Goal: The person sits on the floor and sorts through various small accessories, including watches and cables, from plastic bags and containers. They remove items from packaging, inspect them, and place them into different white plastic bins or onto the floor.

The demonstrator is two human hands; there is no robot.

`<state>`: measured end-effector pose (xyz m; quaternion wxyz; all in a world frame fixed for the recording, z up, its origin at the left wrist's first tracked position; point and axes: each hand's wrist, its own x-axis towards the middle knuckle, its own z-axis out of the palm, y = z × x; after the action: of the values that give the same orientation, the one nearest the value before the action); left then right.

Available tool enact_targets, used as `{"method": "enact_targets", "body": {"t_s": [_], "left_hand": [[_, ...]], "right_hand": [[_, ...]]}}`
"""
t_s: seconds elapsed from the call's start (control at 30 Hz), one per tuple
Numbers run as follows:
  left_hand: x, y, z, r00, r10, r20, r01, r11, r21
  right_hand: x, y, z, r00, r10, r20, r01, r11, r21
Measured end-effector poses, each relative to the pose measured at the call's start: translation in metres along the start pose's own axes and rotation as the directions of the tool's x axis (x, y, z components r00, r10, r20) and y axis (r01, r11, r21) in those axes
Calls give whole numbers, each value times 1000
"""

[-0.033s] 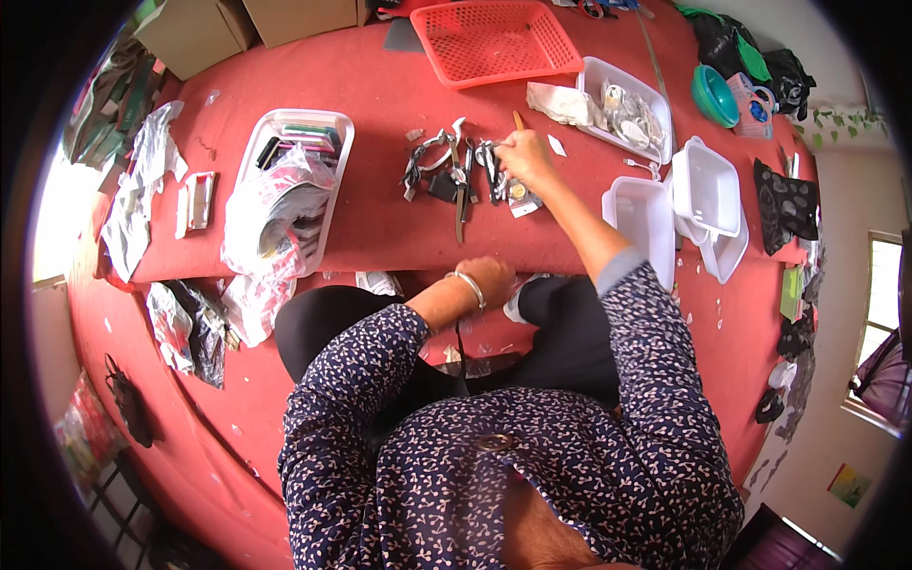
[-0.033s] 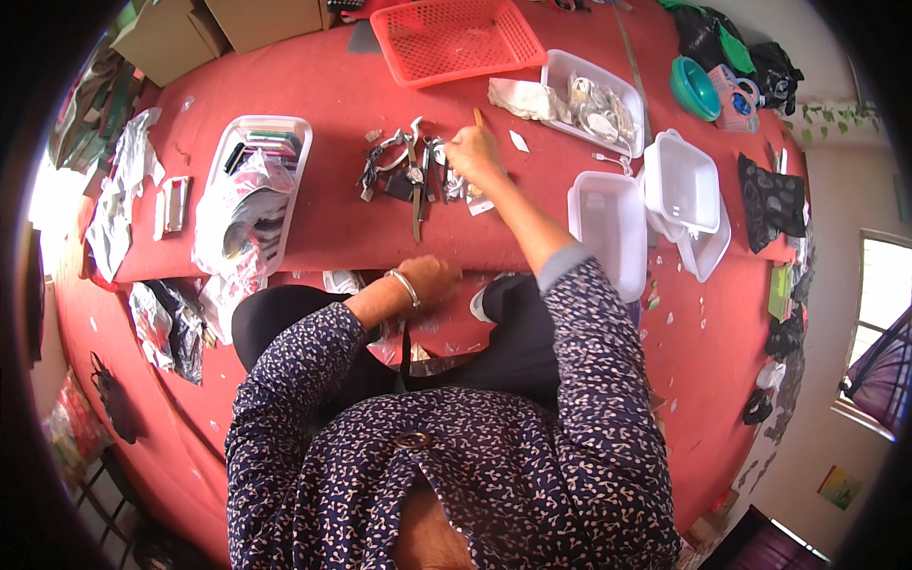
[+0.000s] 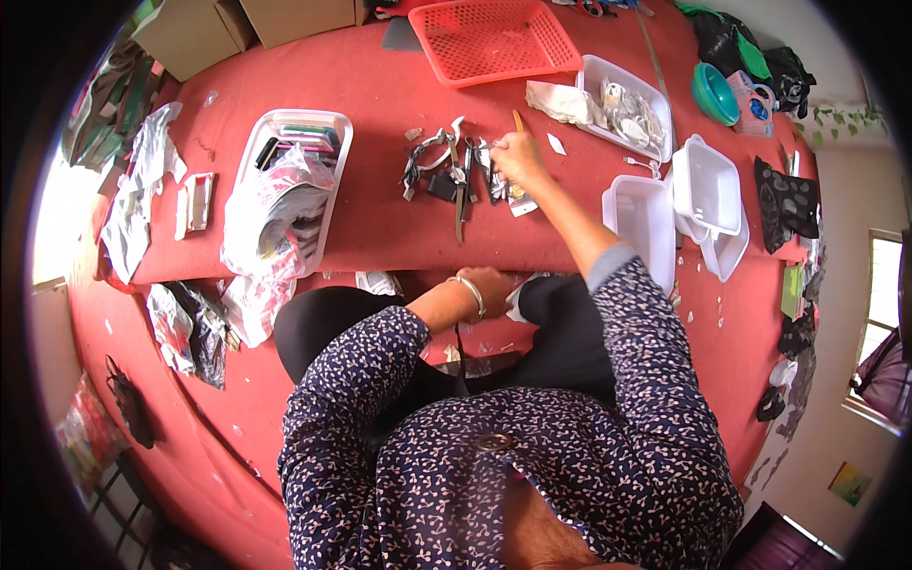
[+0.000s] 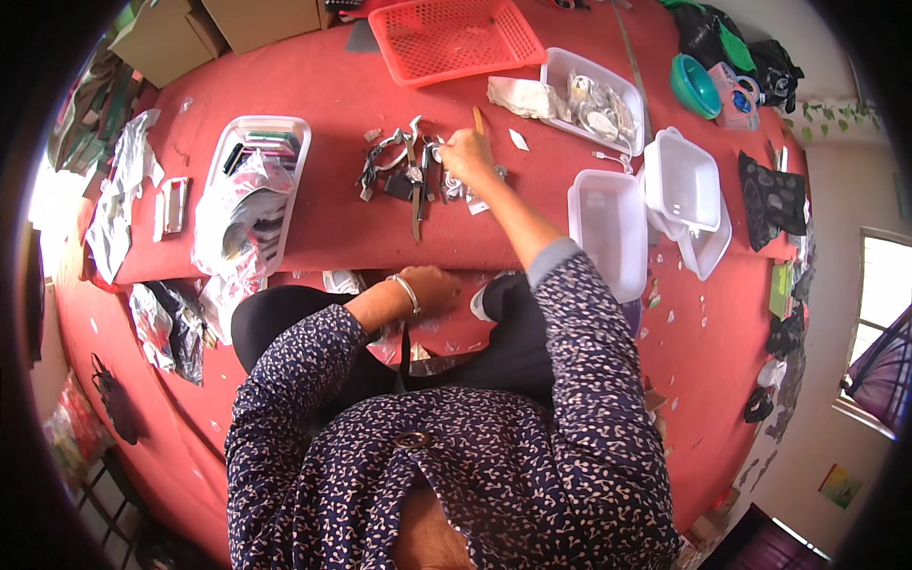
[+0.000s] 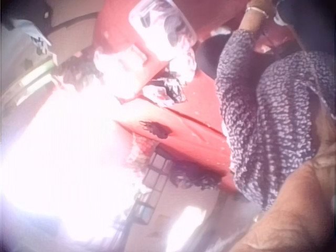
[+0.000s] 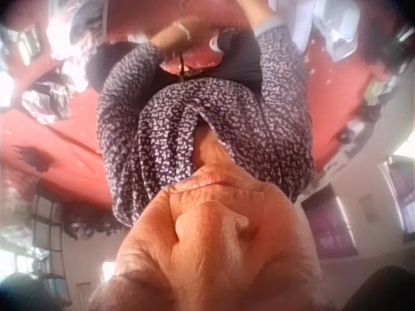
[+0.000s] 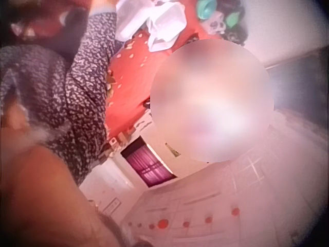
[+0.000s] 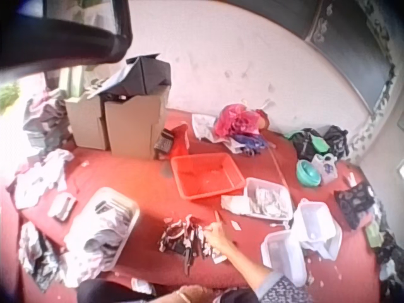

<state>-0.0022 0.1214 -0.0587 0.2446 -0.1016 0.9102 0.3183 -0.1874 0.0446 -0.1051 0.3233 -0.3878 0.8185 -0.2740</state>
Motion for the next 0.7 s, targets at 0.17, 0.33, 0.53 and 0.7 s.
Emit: {"method": "enact_targets", "body": {"t_s": [0.17, 0.33, 0.53, 0.7], "left_hand": [[-3, -10, 12, 961, 26, 275, -59, 992, 114], [-10, -10, 4, 997, 1, 71, -10, 992, 126], [-6, -8, 7, 997, -44, 62, 30, 979, 203], [-4, -9, 9, 996, -68, 54, 50, 959, 278]], "right_hand": [[8, 23, 44, 990, 55, 129, -71, 989, 129], [30, 63, 8, 964, 82, -252, -133, 972, -192], [16, 63, 2, 981, 177, -79, -193, 867, -459], [22, 69, 16, 975, 185, -123, -218, 895, -390]]}}
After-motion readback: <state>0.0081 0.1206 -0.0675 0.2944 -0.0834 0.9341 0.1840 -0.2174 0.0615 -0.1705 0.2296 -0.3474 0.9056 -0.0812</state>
